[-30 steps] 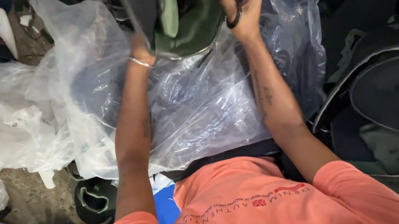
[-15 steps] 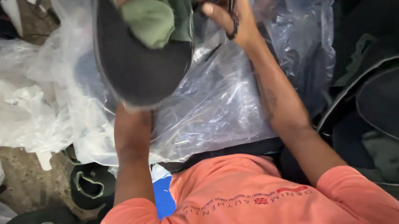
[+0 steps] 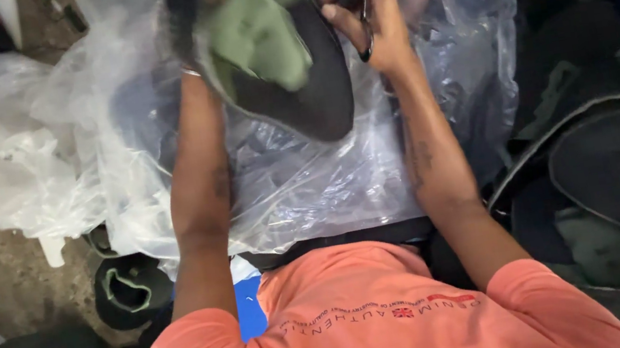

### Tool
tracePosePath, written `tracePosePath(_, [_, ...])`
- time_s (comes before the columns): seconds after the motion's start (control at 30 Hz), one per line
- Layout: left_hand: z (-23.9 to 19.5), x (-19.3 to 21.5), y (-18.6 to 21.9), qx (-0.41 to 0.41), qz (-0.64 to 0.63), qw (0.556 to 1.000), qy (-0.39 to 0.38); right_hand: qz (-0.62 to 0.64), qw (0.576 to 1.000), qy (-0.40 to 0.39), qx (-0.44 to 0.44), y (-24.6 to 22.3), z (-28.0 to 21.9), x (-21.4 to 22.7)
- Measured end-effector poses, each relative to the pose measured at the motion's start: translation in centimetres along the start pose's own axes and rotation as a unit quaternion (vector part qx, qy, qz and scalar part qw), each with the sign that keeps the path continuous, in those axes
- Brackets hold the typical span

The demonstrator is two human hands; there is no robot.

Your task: Trim excess material from shoe components using scissors.

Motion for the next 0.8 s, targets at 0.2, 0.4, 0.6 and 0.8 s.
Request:
tracePosePath(0.2, [-3.0,8.8,-2.2,-0.013,0.007,0.999,0.044,-0.442,0.875,-0.077,0.182,-3.3,0.2,-3.2])
tracePosePath(0.4, [-4.2,11.6,-2.5,-0.013,-0.004,1.000,0.025,-0.450,0.873,-0.118,0.145,-2.5,-0.4,-4.0])
tracePosePath(0.6, [-4.8,12.9,-2.1,-0.024,-0.022,0.999,0.023,-0.438,0.878,-0.142,0.134,-2.9,-0.4,-3.5])
tracePosePath(0.8, [-5.7,14.0,-1.2,-0.035,-0.042,0.998,0.036,-0.411,0.894,-0.135,0.118,-4.7,0.3,-3.0])
Point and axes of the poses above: each hand's wrist, its own z-axis towards the middle knuckle, its own x-axis out of the back of the hand, y = z × x, the point moved 3 cm from there along z, towards the middle knuckle, and after that the axes turned 10 degrees about z, right-handed, at the moved point
